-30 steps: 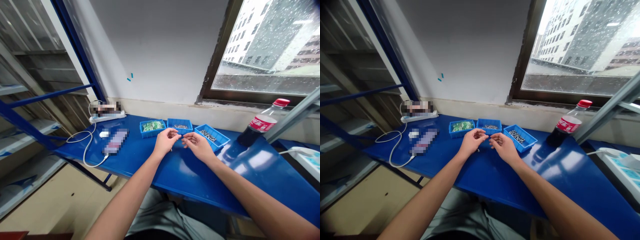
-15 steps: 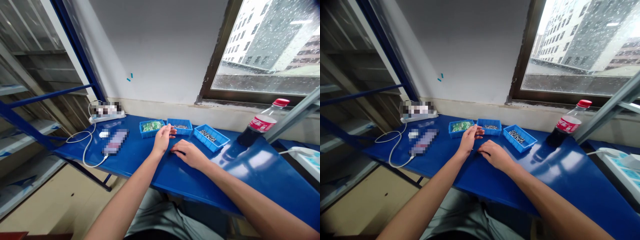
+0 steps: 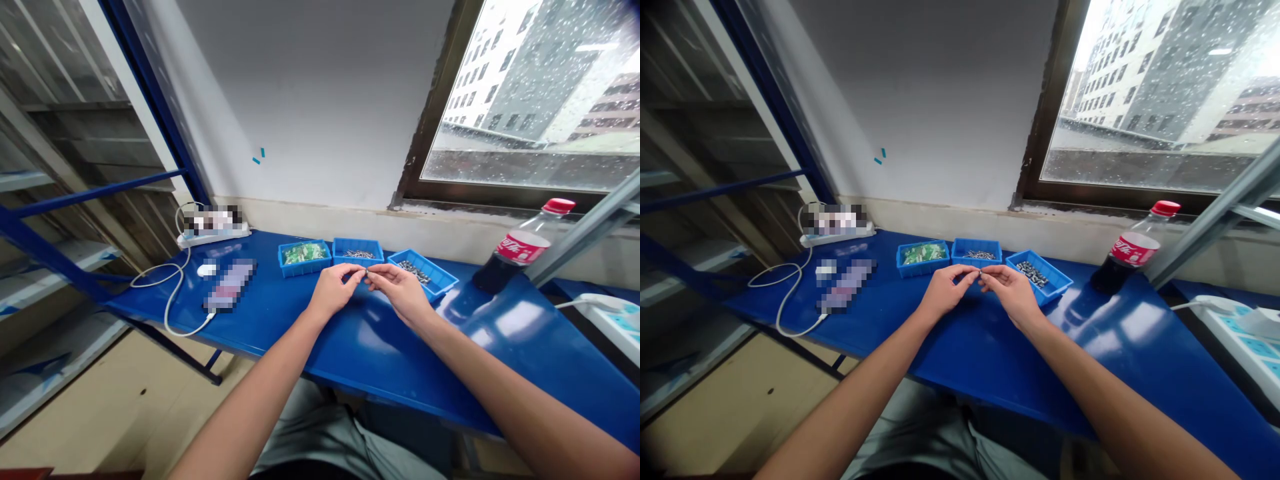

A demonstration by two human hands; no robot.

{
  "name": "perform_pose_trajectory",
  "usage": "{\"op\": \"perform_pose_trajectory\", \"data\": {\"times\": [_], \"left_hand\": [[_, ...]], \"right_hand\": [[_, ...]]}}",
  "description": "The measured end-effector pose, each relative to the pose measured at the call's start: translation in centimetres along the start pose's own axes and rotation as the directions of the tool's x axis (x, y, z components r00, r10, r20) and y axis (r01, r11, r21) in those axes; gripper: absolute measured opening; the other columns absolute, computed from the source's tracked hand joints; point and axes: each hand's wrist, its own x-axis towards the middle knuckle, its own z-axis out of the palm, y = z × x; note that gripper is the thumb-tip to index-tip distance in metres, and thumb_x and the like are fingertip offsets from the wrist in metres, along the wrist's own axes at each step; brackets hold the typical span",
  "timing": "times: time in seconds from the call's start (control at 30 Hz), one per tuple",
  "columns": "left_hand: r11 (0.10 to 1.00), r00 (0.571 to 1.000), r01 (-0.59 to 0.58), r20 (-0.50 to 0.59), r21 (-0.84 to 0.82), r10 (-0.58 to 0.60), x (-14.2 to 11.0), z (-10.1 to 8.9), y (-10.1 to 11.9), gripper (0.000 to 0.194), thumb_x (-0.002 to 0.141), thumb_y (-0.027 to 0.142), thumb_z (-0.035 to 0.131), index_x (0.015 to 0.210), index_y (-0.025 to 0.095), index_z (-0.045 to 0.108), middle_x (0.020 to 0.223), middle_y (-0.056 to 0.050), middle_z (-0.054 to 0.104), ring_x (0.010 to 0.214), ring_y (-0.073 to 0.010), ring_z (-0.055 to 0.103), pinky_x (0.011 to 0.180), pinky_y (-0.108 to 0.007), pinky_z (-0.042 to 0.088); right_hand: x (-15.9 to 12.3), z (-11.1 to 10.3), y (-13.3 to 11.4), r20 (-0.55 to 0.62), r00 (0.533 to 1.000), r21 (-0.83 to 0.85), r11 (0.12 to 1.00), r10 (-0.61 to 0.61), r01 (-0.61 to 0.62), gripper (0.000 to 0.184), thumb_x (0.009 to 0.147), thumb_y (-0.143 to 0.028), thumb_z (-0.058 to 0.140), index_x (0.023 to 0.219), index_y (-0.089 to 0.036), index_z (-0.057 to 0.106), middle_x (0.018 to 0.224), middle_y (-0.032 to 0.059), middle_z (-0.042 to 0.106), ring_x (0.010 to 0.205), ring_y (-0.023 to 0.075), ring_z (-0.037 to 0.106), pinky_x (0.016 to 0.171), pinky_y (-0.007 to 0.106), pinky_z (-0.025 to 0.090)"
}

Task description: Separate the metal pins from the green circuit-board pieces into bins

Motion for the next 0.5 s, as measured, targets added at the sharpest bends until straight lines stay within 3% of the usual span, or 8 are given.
{"op": "perform_pose_trajectory", "data": {"times": [0.17, 0.5], "left_hand": [[0.996, 1.0, 0.021, -0.016, -0.088, -0.023, 0.11, -0.17, -0.45, 0.024, 0.097, 0.038, 0.069, 0.109, 0.023, 0.084, 0.112, -0.008, 0.082, 0.105, -0.0247, 0.076, 0.091, -0.035, 0.059], [0.993, 0.998, 0.054, 0.016, -0.106, -0.053, 0.05, 0.06, -0.93, 0.023, 0.093, 0.033, 0.073, 0.111, 0.022, 0.083, 0.112, -0.008, 0.082, 0.103, -0.0243, 0.077, 0.093, -0.036, 0.061]], "right_hand": [[-0.26, 0.22, -0.19, -0.03, 0.998, 0.133, 0.989, 0.063, -0.059, 0.042, 0.072, -0.049, 0.095, 0.095, -0.019, 0.077, 0.09, 0.0081, 0.08, 0.086, 0.024, 0.077, 0.086, 0.041, 0.063], [-0.22, 0.06, -0.02, -0.055, 0.997, -0.094, 0.994, -0.057, 0.052, 0.038, 0.077, -0.052, 0.091, 0.093, -0.022, 0.075, 0.091, 0.0058, 0.078, 0.075, 0.0208, 0.073, 0.075, 0.036, 0.061]]}}
